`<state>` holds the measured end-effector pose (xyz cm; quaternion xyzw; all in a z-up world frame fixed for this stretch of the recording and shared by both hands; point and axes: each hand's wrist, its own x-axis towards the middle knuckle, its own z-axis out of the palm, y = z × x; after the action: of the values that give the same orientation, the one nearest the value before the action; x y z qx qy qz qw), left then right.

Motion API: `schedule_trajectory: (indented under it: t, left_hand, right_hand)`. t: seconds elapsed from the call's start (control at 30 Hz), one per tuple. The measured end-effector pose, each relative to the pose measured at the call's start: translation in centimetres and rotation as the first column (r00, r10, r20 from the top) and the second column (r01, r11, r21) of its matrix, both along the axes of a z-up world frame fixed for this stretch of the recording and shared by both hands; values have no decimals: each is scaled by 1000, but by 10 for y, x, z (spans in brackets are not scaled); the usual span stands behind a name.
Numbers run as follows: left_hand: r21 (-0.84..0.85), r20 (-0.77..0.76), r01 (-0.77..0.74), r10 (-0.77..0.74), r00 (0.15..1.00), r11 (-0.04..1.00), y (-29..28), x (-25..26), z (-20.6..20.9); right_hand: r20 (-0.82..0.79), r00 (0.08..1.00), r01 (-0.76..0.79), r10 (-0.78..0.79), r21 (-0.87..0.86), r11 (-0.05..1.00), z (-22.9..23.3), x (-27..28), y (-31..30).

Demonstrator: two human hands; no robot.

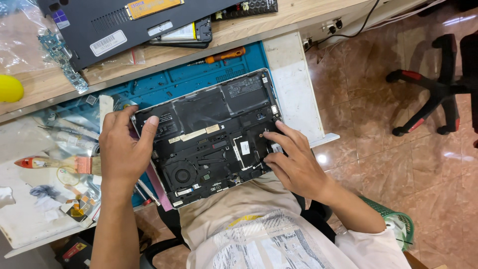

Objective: The person opens a disassembled laptop, uses a white stylus to probe internal components, and then closes the device. They open the laptop again and use the stylus to press keys and the trackpad area before closing it once more and reopening it to continue probing the internals.

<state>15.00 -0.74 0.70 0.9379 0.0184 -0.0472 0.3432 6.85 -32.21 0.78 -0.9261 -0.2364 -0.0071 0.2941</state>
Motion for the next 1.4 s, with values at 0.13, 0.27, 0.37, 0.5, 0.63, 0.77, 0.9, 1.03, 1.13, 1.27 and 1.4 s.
schedule_trajectory:
  t: [0.13,0.27,0.37,0.5,0.63,0.77,0.9,1.03,1.13,1.27,1.4]
  left_hand:
    - [-16,14,17,-17,1000,1000,1,-1,0]
    - [-13,18,17,-17,1000,1000,3,-2,-2]
    - [-14,32,22,-22,999,1000,4,-2,-5]
    - [-8,50,29,-28,998,1000,5,-2,-7]
    - [-6,57,32,-32,998,999,5,-3,-8]
    - [-13,55,27,-26,998,1000,4,-3,-7]
    - [-18,49,16,-15,999,1000,5,-3,-8]
    - [-29,49,9,-7,999,1000,3,-3,-6]
    - [-16,55,14,-13,998,1000,5,-4,-9]
    - [-14,51,7,-7,999,1000,5,-4,-11]
    - [-10,41,8,-8,999,1000,5,-4,-11]
  right_hand:
    - [138,990,-4,1,24,1000,-5,-8,-1]
    - [258,966,-7,7,-1,1000,-15,-18,-6]
    - [300,954,-3,-1,13,1000,-21,-21,-8]
    - [278,959,21,-48,101,995,-14,-13,-2]
    - [243,969,19,-44,105,994,-14,-4,0]
    - [234,972,-8,8,0,1000,-10,3,1]
    - [215,975,-40,47,-39,998,-4,6,2]
    - [216,976,-25,30,-25,999,-2,16,1]
    - [159,987,29,-33,26,999,-2,26,-2]
    - [41,999,-1,-1,64,998,1,47,0]
    - [-11,998,-56,57,68,996,2,61,5]
